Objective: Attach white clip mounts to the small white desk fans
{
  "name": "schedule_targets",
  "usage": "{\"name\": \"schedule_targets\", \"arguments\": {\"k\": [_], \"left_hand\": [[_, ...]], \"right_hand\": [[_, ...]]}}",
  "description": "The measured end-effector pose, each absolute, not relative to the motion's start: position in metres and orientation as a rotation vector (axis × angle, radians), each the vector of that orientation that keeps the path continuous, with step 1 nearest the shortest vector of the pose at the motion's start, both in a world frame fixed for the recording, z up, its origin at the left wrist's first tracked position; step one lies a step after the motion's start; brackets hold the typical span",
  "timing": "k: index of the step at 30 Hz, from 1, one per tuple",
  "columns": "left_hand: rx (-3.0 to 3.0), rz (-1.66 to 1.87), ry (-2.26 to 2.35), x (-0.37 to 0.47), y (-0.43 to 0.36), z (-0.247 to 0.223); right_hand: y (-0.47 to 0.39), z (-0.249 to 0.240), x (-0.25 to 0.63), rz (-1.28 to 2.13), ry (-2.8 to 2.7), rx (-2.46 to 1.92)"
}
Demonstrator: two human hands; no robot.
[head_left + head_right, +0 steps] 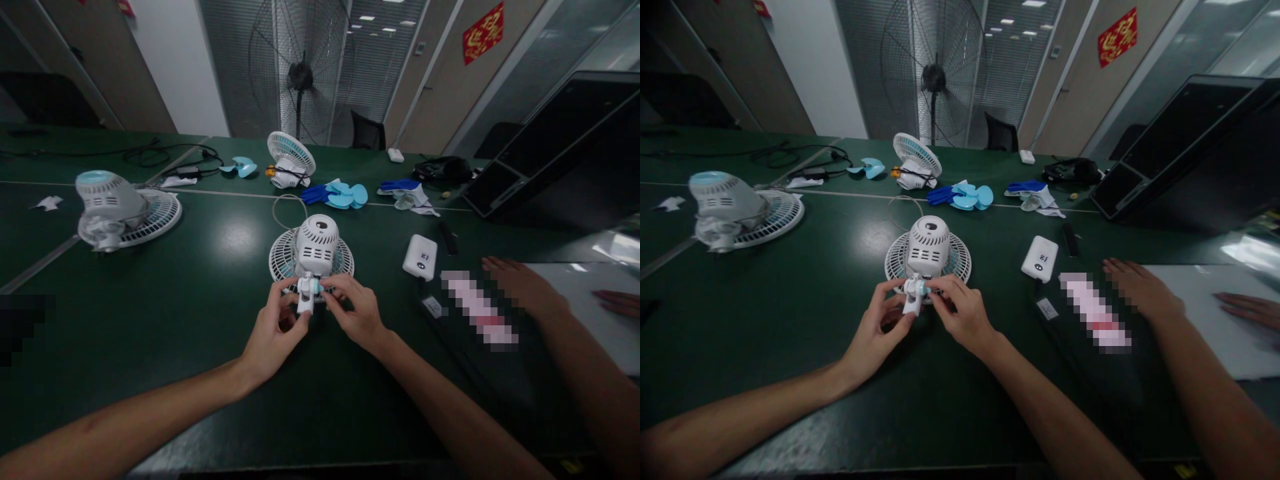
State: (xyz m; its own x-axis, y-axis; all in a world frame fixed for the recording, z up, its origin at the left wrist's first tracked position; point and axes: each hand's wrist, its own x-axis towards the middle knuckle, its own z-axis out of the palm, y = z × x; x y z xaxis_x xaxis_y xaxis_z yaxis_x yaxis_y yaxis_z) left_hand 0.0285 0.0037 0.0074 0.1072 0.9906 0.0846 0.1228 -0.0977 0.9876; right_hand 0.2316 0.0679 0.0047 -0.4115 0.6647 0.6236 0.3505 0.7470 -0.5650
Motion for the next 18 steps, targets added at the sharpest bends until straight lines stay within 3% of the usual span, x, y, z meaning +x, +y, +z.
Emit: {"name": "schedule_targets", "arguments": {"k": [18], "left_hand": [[1.516, 1.387, 1.239, 0.023, 0.029, 0.001]], "right_hand": [[0.062, 0.000, 0.223, 0.413, -2.066, -0.811]]}}
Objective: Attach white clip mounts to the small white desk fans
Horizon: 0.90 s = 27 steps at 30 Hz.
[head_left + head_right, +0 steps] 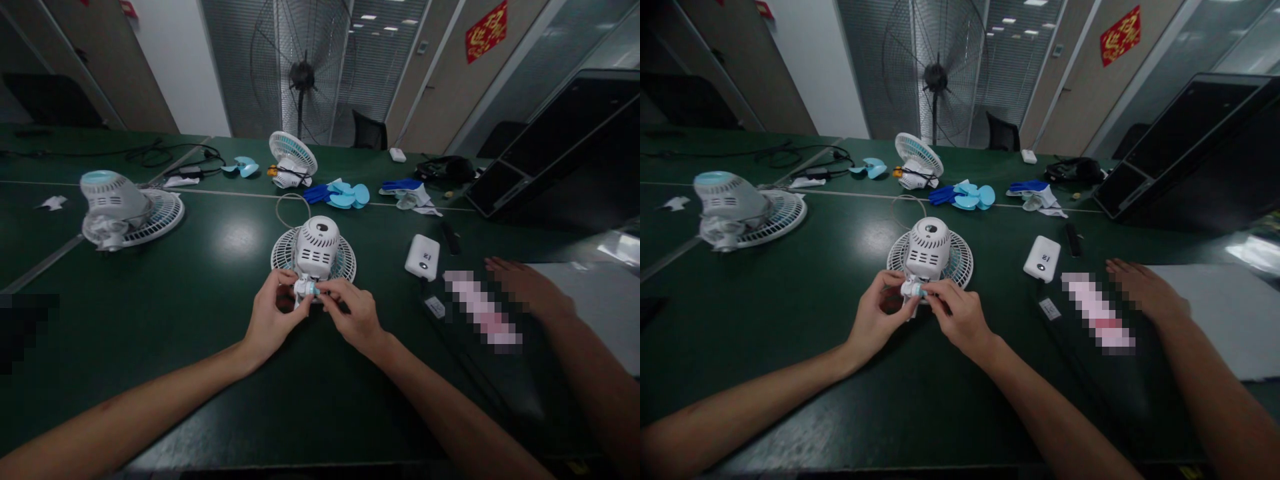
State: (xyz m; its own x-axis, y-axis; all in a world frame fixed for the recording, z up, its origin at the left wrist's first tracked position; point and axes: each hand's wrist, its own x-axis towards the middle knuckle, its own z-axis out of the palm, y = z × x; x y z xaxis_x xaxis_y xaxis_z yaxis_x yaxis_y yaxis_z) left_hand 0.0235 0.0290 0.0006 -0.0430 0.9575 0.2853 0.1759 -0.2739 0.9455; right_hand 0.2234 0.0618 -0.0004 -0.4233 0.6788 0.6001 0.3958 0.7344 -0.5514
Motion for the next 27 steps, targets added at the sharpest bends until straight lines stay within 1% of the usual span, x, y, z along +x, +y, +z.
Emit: {"name": "schedule_targets", "arguments": {"k": [8, 10, 14, 16, 17, 19, 23, 25, 27], "left_hand": [[1.526, 1.376, 1.202, 0.025, 0.027, 0.003], [1.529, 1.394, 1.212, 0.026, 0.027, 0.003], [1.558, 1.419, 1.241, 0.025, 0.028, 0.001], [1.573, 1.426, 1.234, 0.025, 0.028, -0.001], [1.579, 1.431, 1.228, 0.025, 0.029, -0.002], [1.582, 1.442, 1.213, 0.024, 0.029, -0.004], [1.571, 1.457, 1.187, 0.023, 0.029, -0.005], [1.574, 1.454, 1.183, 0.023, 0.029, -0.003], [1.576, 1.459, 1.188, 0.022, 0.028, -0.001]], "right_hand": [[0.059, 0.006, 0.221, 0.503, -1.957, -0.810], [0.059, 0.007, 0.216, 0.688, -1.852, -0.847], [0.062, 0.006, 0.206, 1.303, -1.443, -0.944], [0.063, 0.005, 0.205, 1.460, -1.336, -0.943], [0.064, 0.005, 0.207, 1.471, -1.338, -0.935], [0.064, 0.006, 0.213, 1.360, -1.466, -0.914], [0.065, 0.008, 0.230, 0.796, -1.982, -0.801], [0.067, 0.010, 0.234, 0.616, -2.084, -0.737], [0.068, 0.011, 0.234, 0.524, -2.090, -0.716]]}}
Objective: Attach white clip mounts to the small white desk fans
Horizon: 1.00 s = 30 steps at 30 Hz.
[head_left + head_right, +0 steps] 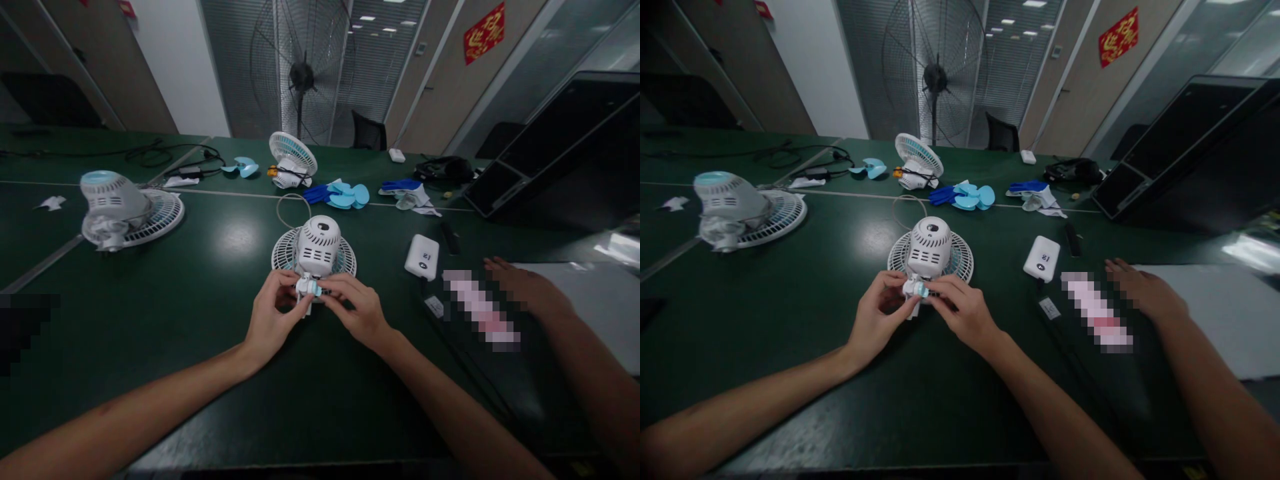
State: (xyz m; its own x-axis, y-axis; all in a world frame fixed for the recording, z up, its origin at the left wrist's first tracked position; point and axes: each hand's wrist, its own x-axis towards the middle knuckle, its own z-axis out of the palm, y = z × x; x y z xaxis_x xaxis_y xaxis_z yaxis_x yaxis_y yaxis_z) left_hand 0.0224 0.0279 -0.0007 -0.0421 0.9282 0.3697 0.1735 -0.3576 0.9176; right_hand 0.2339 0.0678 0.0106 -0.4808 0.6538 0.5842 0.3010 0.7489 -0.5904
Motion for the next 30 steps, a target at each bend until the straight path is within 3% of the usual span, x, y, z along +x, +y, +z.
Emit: {"name": "schedule_targets", "arguments": {"k": [5, 13, 23, 30], "left_hand": [[1.549, 1.485, 1.223, 0.022, 0.026, 0.002], [1.481, 1.509, 1.311, 0.022, 0.024, -0.001], [1.543, 1.516, 1.303, 0.022, 0.024, 0.000], [1.558, 1.512, 1.286, 0.022, 0.023, -0.001]], "right_hand": [[0.062, 0.013, 0.221, 0.540, -1.956, -0.797], [0.049, 0.002, 0.204, 1.036, -1.562, -0.970], [0.069, 0.009, 0.230, 0.386, -2.122, -0.722], [0.063, 0.003, 0.217, 0.766, -1.872, -0.910]]}}
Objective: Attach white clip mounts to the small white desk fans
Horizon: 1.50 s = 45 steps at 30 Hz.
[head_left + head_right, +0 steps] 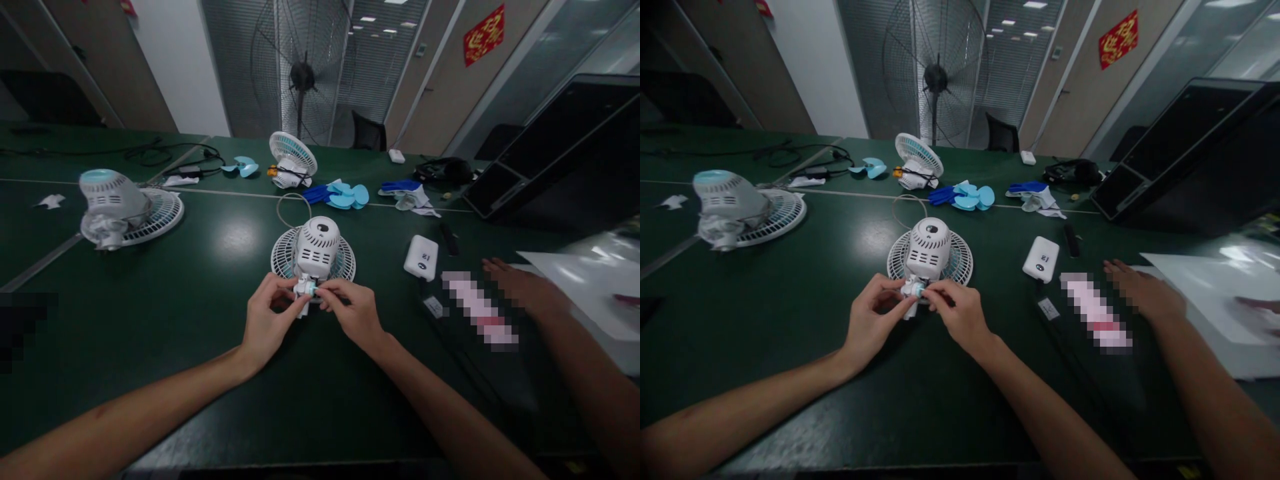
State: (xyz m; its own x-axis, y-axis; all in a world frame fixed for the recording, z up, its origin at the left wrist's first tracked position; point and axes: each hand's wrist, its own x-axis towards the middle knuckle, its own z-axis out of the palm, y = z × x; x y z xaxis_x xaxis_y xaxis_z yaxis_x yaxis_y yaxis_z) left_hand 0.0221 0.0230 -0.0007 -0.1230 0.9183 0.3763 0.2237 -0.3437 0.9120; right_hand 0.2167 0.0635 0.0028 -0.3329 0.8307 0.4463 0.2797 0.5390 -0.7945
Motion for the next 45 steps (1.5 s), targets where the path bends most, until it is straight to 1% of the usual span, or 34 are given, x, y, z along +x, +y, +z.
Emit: {"name": "schedule_targets", "arguments": {"k": [3, 7, 10, 15, 21, 23, 28, 30, 32, 33, 37, 38, 39, 40, 42, 45], "left_hand": [[1.558, 1.516, 1.286, 0.022, 0.023, -0.001], [1.562, 1.506, 1.293, 0.021, 0.023, 0.000], [1.572, 1.507, 1.280, 0.021, 0.024, 0.001], [1.583, 1.518, 1.281, 0.021, 0.024, 0.000], [1.584, 1.508, 1.273, 0.022, 0.024, 0.001], [1.581, 1.509, 1.284, 0.023, 0.024, 0.002], [1.575, 1.517, 1.280, 0.022, 0.024, 0.003], [1.578, 1.517, 1.272, 0.022, 0.024, 0.003], [1.589, 1.513, 1.270, 0.022, 0.024, 0.003], [1.595, 1.511, 1.269, 0.022, 0.024, 0.002], [1.607, 1.513, 1.273, 0.021, 0.024, 0.001], [1.607, 1.517, 1.277, 0.021, 0.024, 0.000], [1.608, 1.519, 1.281, 0.021, 0.024, 0.000], [1.608, 1.519, 1.285, 0.021, 0.024, 0.000], [1.609, 1.518, 1.290, 0.021, 0.024, 0.001], [1.606, 1.512, 1.283, 0.021, 0.024, 0.002]], "right_hand": [[0.063, 0.003, 0.220, 0.721, -1.926, -0.875], [0.065, 0.007, 0.232, 0.420, -2.130, -0.769], [0.066, 0.007, 0.237, 0.299, -2.245, -0.721], [0.065, 0.006, 0.233, 0.353, -2.195, -0.787], [0.065, 0.007, 0.222, 0.719, -2.033, -0.917], [0.065, 0.006, 0.223, 0.704, -2.033, -0.906], [0.069, 0.007, 0.237, 0.465, -2.162, -0.781], [0.070, 0.009, 0.239, 0.427, -2.182, -0.772], [0.070, 0.010, 0.236, 0.495, -2.112, -0.796], [0.070, 0.010, 0.232, 0.582, -2.054, -0.815], [0.062, 0.007, 0.214, 1.119, -1.764, -0.924], [0.061, 0.007, 0.212, 1.174, -1.730, -0.942], [0.060, 0.006, 0.212, 1.161, -1.732, -0.955], [0.059, 0.006, 0.213, 1.079, -1.764, -0.962], [0.061, 0.007, 0.221, 0.827, -1.908, -0.947], [0.067, 0.010, 0.236, 0.575, -2.120, -0.856]]}}
